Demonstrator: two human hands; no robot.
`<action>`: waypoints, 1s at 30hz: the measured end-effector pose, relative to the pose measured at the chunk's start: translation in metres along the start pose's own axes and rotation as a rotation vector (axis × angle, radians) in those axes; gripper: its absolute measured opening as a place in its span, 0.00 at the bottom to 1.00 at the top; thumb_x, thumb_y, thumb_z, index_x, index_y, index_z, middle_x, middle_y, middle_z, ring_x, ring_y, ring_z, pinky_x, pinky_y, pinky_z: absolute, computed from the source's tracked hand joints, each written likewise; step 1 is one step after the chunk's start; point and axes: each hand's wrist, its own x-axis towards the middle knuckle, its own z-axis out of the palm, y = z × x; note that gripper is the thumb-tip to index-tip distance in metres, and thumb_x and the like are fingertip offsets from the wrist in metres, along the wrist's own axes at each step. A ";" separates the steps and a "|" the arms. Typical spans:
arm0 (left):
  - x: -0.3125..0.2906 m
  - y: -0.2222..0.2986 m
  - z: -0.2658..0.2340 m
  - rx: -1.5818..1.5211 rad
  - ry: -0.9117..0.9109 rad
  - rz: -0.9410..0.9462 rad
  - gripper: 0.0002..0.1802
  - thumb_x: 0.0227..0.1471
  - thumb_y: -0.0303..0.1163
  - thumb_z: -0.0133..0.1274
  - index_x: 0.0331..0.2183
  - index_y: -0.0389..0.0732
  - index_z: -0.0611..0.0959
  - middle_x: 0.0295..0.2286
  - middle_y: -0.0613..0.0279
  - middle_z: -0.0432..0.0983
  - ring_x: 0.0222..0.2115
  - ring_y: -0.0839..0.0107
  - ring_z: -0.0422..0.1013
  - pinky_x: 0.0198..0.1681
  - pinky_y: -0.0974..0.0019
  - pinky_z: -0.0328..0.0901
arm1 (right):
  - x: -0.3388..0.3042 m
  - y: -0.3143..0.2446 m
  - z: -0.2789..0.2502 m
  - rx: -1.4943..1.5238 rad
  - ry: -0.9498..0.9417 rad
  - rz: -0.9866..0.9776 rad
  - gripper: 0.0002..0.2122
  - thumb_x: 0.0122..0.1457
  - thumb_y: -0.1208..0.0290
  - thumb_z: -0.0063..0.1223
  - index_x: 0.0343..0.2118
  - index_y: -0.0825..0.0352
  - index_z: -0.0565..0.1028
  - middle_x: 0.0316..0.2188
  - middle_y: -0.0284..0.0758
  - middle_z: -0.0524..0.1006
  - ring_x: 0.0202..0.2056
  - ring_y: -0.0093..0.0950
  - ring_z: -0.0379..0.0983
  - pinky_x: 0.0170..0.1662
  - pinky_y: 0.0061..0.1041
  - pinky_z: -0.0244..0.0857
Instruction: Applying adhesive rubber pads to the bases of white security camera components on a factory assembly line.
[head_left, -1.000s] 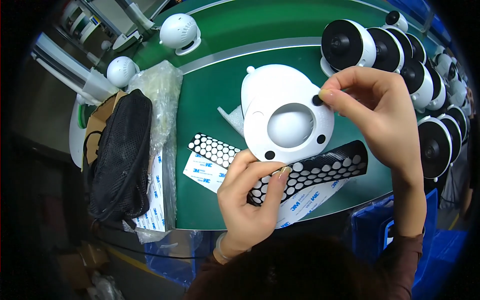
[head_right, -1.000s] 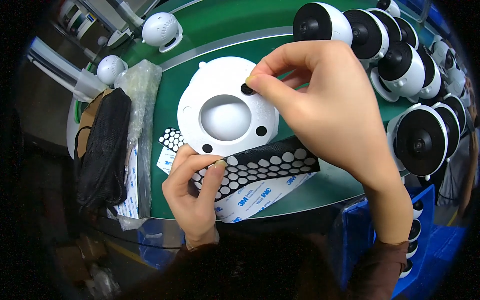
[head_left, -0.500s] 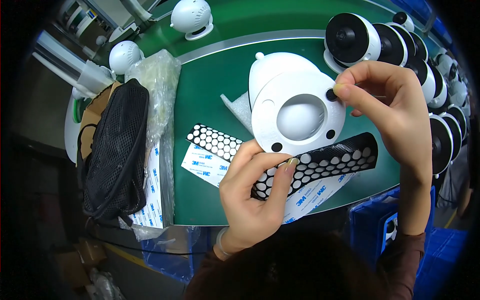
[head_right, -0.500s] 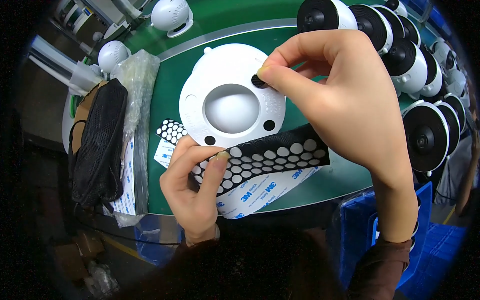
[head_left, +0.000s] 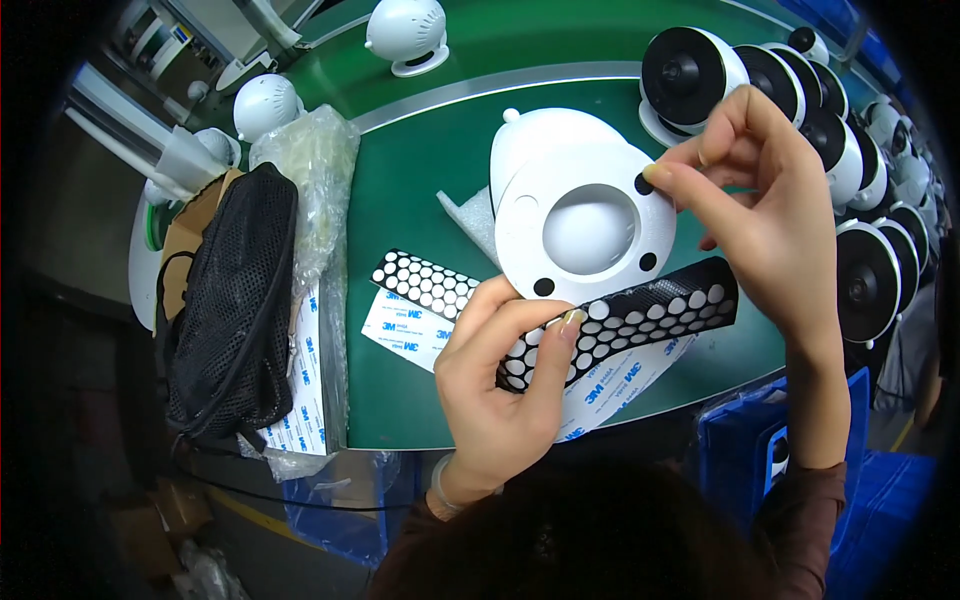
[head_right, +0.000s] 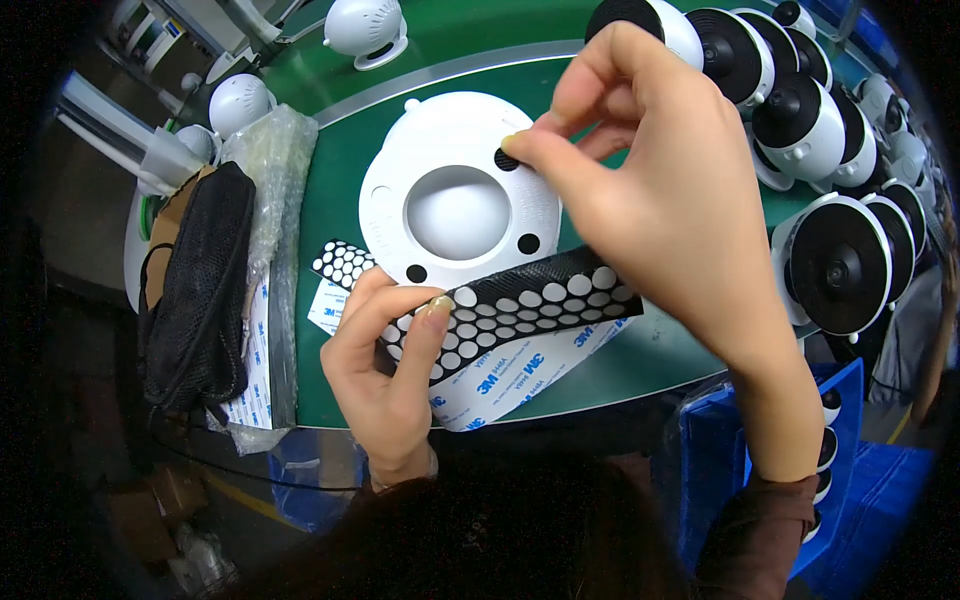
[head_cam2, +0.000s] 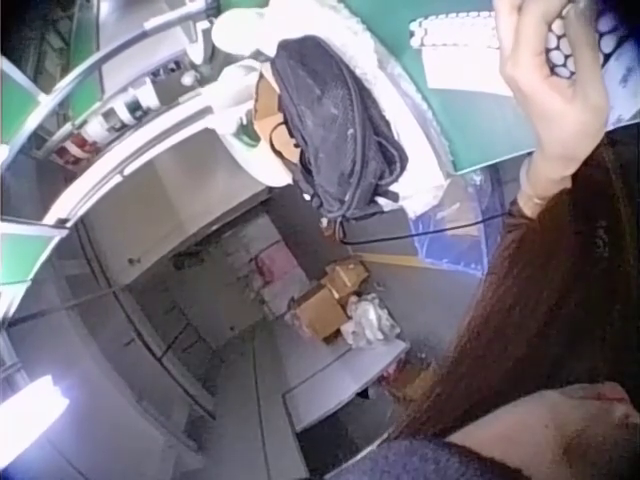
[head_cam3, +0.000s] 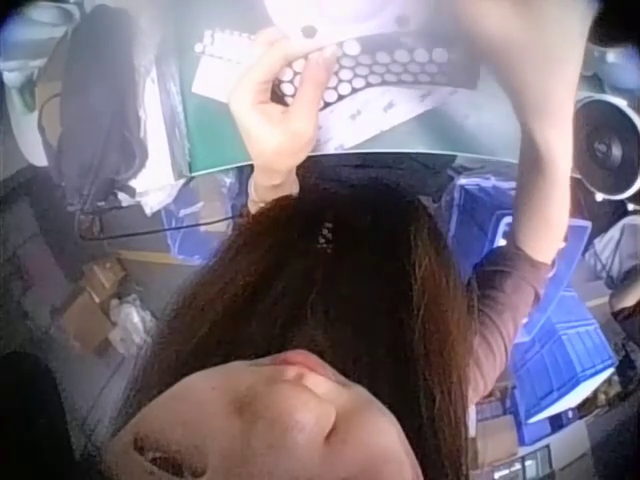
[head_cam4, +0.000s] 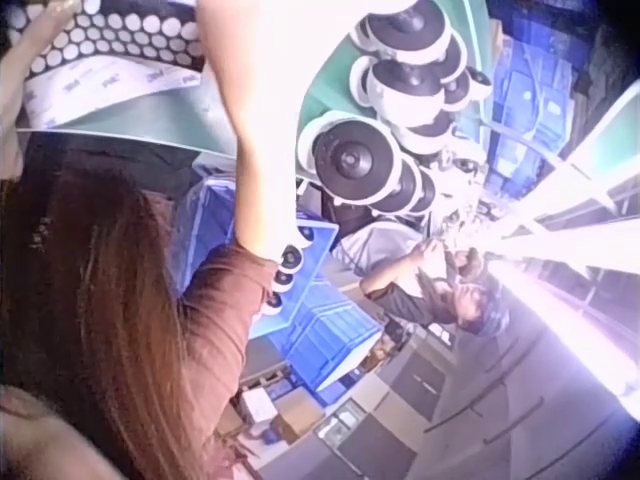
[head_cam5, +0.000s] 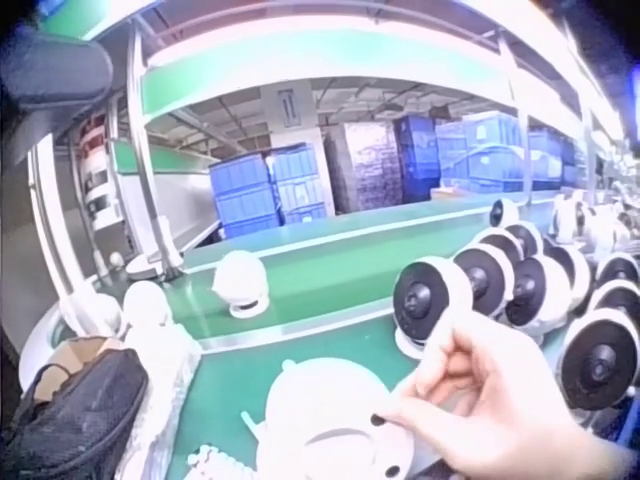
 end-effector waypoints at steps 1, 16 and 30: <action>0.000 0.002 -0.001 0.013 0.002 -0.012 0.06 0.40 0.17 0.53 0.27 0.31 0.79 0.29 0.55 0.71 0.26 0.74 0.67 0.30 0.75 0.60 | -0.001 0.000 -0.001 -0.001 0.003 -0.002 0.06 0.50 0.72 0.53 0.29 0.70 0.73 0.26 0.32 0.76 0.28 0.17 0.71 0.30 0.12 0.63; 0.000 0.027 -0.009 0.218 -0.189 0.138 0.07 0.29 0.18 0.53 0.21 0.32 0.78 0.17 0.60 0.71 0.19 0.69 0.63 0.29 0.69 0.52 | -0.057 -0.011 -0.005 -0.001 -0.211 -0.288 0.08 0.38 0.81 0.57 0.25 0.67 0.75 0.20 0.33 0.72 0.22 0.30 0.69 0.25 0.24 0.62; 0.003 0.023 0.005 0.230 -0.206 0.204 0.05 0.34 0.18 0.53 0.20 0.39 0.76 0.16 0.65 0.68 0.16 0.70 0.60 0.27 0.69 0.49 | -0.063 -0.006 -0.005 -0.241 0.002 -0.526 0.10 0.34 0.77 0.61 0.23 0.63 0.75 0.21 0.29 0.71 0.25 0.28 0.69 0.32 0.30 0.66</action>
